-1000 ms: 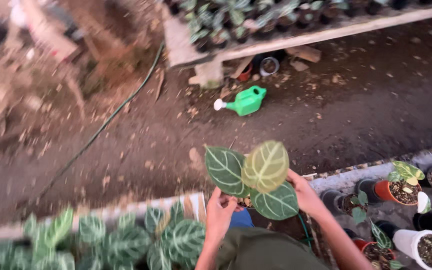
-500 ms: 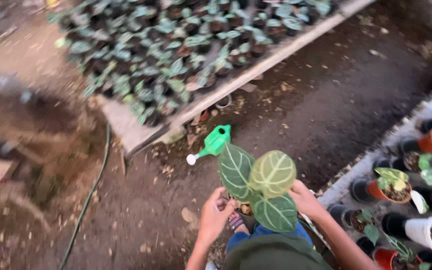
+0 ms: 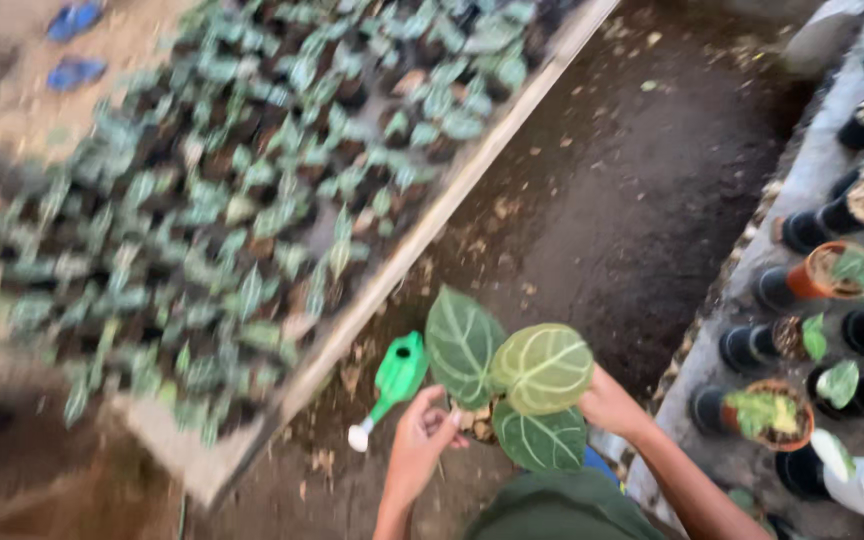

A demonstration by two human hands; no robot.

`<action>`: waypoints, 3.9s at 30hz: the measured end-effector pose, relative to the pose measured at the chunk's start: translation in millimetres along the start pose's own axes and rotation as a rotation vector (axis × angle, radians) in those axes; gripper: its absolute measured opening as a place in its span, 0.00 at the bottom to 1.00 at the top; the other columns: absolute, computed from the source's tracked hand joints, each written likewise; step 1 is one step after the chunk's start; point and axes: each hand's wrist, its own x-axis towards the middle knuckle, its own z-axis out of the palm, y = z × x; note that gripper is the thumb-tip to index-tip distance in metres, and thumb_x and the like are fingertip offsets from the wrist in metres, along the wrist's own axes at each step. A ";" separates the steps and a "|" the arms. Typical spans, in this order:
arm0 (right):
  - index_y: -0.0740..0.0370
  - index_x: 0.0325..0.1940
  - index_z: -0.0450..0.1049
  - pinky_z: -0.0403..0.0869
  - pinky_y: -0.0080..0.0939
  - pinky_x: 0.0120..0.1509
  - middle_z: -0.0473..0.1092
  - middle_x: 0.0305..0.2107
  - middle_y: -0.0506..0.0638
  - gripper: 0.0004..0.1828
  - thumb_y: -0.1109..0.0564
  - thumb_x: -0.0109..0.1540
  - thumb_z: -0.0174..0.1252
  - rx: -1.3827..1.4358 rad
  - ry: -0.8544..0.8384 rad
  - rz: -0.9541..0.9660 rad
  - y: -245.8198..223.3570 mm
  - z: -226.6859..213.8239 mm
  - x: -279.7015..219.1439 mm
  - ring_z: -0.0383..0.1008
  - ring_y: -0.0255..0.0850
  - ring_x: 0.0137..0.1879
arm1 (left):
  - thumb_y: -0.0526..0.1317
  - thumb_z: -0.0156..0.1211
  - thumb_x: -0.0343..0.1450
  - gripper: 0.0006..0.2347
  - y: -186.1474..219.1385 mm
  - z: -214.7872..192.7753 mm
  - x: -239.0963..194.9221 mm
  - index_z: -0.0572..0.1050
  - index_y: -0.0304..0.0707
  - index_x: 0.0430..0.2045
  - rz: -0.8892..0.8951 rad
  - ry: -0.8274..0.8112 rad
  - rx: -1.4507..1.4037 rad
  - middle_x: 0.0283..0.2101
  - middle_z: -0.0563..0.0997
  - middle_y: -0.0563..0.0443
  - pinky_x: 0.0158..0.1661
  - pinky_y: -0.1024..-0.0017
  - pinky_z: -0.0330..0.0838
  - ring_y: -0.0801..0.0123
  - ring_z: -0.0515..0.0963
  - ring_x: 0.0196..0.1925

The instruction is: The person wipes the leaves of several potted plants with a purple cloth, dipping the cloth into a blue pitcher of water between plants. The person moves along a row of potted plants on a wooden shelf, picks up individual pots, wipes their leaves, and places them back.

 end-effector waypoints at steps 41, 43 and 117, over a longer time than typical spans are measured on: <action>0.69 0.44 0.77 0.73 0.33 0.41 0.76 0.35 0.48 0.06 0.66 0.64 0.58 0.346 1.270 -0.120 -88.5 -322.4 299.8 0.74 0.31 0.37 | 0.31 0.58 0.70 0.18 180.1 240.1 619.9 0.74 0.41 0.56 -0.221 -0.529 0.274 0.50 0.81 0.56 0.30 0.75 0.69 0.77 0.80 0.45; 0.69 0.44 0.77 0.72 0.34 0.41 0.76 0.36 0.49 0.05 0.65 0.67 0.56 0.412 1.305 -0.118 -82.1 -343.4 301.8 0.74 0.33 0.38 | 0.35 0.60 0.76 0.11 171.9 252.5 634.4 0.82 0.27 0.49 -0.210 -0.541 0.441 0.46 0.86 0.45 0.30 0.74 0.66 0.72 0.78 0.41; 0.63 0.45 0.77 0.74 0.33 0.36 0.77 0.30 0.45 0.08 0.58 0.65 0.57 -0.161 0.259 0.207 -219.4 -1335.7 1027.4 0.75 0.30 0.32 | 0.40 0.63 0.70 0.23 429.4 642.6 1669.8 0.72 0.35 0.61 0.095 -0.185 0.654 0.46 0.86 0.48 0.45 0.74 0.75 0.77 0.81 0.43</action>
